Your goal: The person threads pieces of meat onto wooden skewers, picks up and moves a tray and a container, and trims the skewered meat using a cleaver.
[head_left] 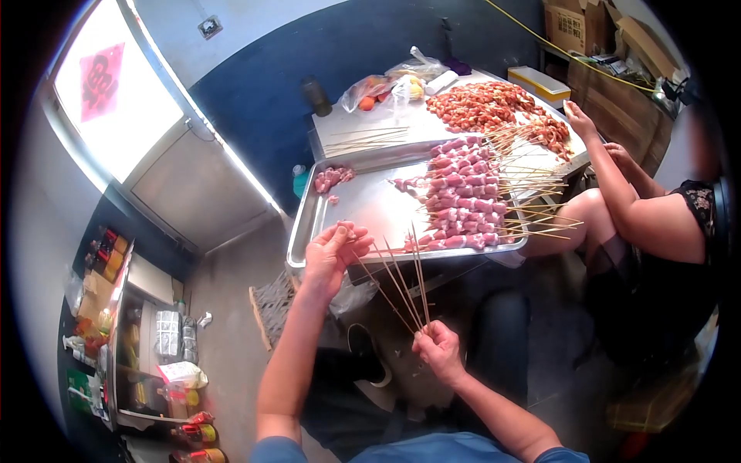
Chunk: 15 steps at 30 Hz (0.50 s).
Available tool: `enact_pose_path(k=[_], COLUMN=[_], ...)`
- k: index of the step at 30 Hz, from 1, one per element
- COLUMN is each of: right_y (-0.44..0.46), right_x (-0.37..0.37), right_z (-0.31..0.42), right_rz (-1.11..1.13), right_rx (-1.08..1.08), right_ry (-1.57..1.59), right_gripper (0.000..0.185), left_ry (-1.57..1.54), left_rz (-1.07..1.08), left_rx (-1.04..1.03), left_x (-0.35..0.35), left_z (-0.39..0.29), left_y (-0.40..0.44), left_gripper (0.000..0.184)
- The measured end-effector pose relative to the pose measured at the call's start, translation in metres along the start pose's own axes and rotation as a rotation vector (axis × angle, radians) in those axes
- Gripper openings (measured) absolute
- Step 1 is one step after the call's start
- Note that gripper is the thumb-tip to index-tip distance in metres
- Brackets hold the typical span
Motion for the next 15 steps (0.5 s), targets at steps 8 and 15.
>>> enact_pose_path(k=[8,15], right_y=[0.001,0.002], right_x=[-0.003,0.005], right_z=[0.003,-0.003], right_rz=[-0.051,-0.087], right_rx=[0.07,0.089], right_ry=[-0.049,-0.113], right_gripper=[0.015,0.015], left_ry=[-0.127,-0.228], left_rz=[0.036,-0.058], left_rx=[0.016,-0.003], left_x=[-0.004,-0.002], left_z=[0.014,0.013], left_y=[-0.017,-0.02], left_gripper=[0.021,0.022])
Point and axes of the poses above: each hand's wrist, its own y-axis towards the middle knuckle, its own x-axis out of the back of the hand, z = x × y, the point moved 6 cm from there along y, towards the middle knuckle, and after that the axes turned 5 degrees about x, right-handed, at the moved point
